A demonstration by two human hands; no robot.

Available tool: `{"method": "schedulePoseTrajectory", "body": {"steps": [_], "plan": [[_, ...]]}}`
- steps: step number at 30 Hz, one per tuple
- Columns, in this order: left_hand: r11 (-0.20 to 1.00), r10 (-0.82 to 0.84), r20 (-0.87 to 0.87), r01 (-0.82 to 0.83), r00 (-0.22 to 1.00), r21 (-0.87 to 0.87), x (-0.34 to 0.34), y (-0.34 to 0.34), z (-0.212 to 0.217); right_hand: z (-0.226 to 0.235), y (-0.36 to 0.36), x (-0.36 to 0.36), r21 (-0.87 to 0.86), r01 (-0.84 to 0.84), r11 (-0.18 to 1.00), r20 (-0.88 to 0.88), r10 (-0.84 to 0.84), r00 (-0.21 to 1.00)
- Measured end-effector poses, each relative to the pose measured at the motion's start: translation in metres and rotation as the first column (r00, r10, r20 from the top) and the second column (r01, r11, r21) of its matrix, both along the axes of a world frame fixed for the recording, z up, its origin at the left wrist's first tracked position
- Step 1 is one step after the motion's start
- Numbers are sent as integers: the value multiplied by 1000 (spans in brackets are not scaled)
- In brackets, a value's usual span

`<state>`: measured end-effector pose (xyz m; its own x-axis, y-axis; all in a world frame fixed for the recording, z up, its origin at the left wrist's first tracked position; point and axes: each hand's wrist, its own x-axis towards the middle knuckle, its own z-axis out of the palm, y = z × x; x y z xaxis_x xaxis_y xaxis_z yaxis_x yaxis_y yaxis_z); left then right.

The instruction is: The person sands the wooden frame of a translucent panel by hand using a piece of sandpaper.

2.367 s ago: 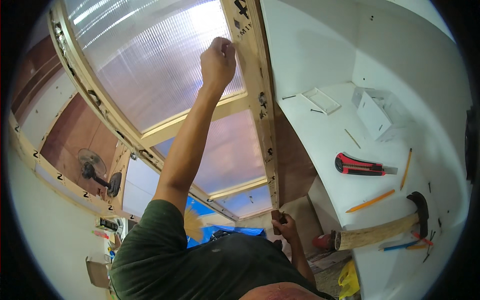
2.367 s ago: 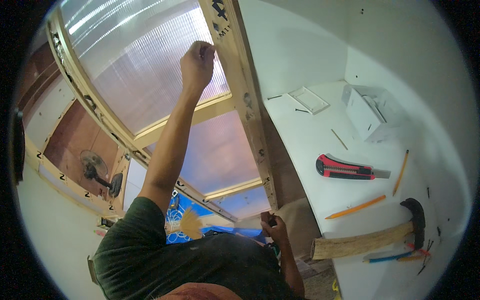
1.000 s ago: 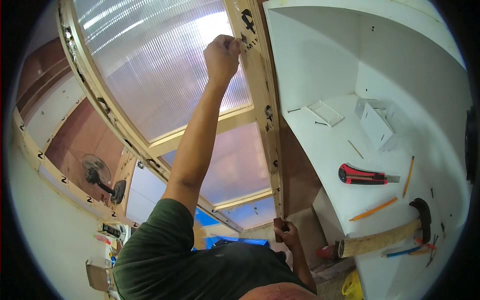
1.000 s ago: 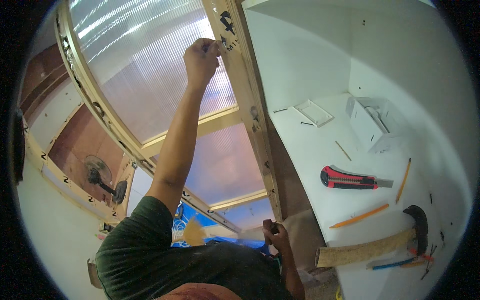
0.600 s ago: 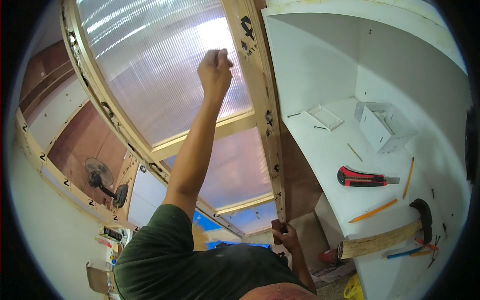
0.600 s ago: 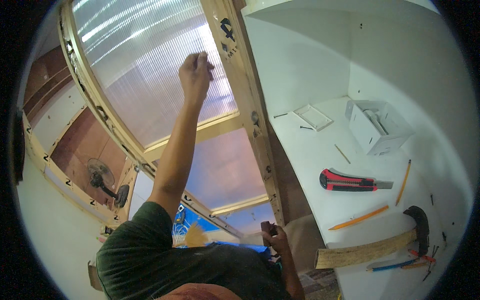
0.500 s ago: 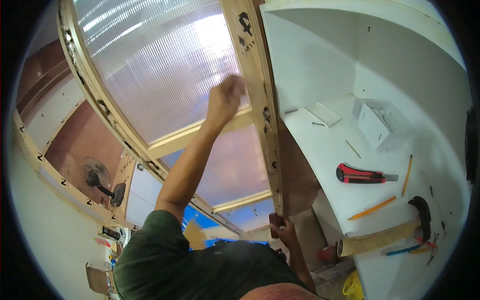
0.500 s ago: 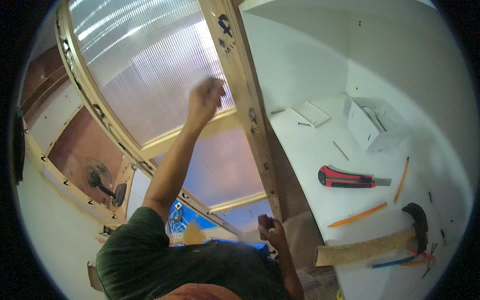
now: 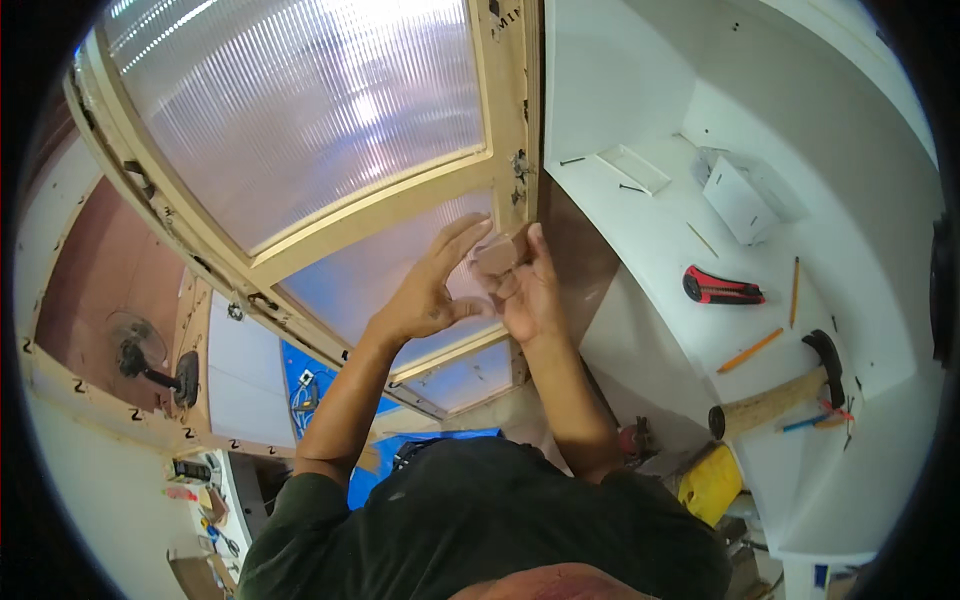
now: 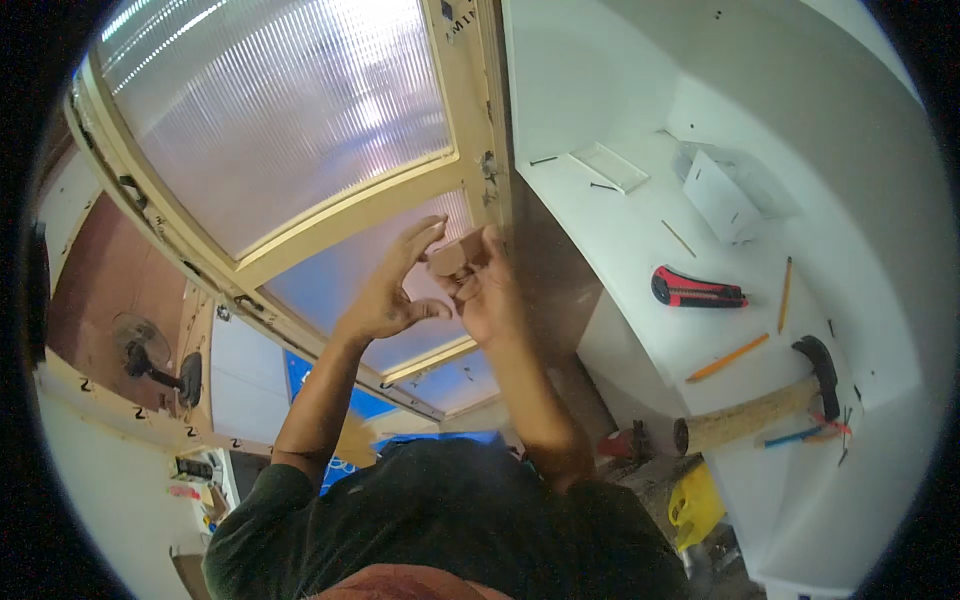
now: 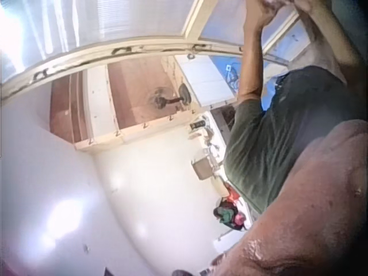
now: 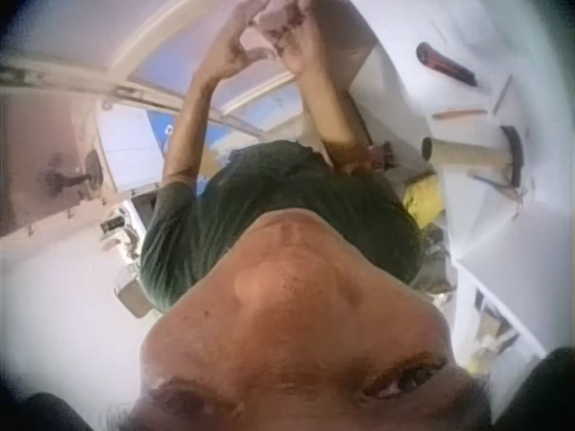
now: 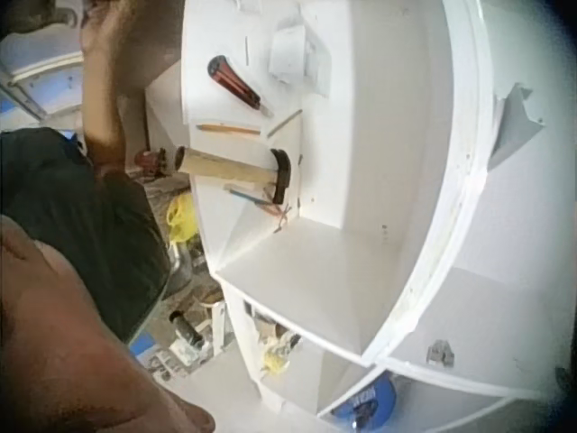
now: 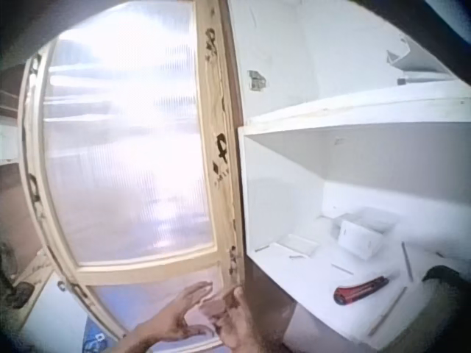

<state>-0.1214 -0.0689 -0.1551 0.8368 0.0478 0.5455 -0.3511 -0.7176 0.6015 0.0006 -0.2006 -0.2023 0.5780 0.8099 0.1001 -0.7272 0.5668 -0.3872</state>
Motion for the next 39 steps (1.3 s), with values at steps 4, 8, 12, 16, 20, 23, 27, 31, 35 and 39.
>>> {"method": "schedulePoseTrajectory", "body": {"steps": [4,8,12,16,20,23,27,31,35,39], "plan": [[985,-77,163,50,984,168,10,23,5,-3,20,-23,-46,-25,999,-48,23,999],[986,-146,-34,149,989,69,5,34,28,7,27,-38,-60,-17,998,-77,13,997],[979,-205,31,204,978,18,13,34,42,25,26,-42,-104,93,990,25,-91,996],[992,-129,62,129,990,-2,31,44,28,22,52,-43,-107,741,663,548,-582,600],[931,-187,66,198,980,-306,45,44,40,25,50,-27,115,711,694,798,-490,350],[991,7,122,10,993,-136,66,58,41,35,66,-13,173,684,708,809,-498,311],[991,34,187,-8,982,-136,70,66,56,49,82,-2,233,790,567,870,-484,91],[975,67,254,-9,965,-222,56,66,59,54,90,19,106,774,624,744,-567,355],[972,32,206,18,978,-234,6,66,61,55,86,45,175,327,929,483,-370,794],[966,-12,102,37,995,-255,-37,78,38,62,99,43,257,456,852,524,-519,676]]}}
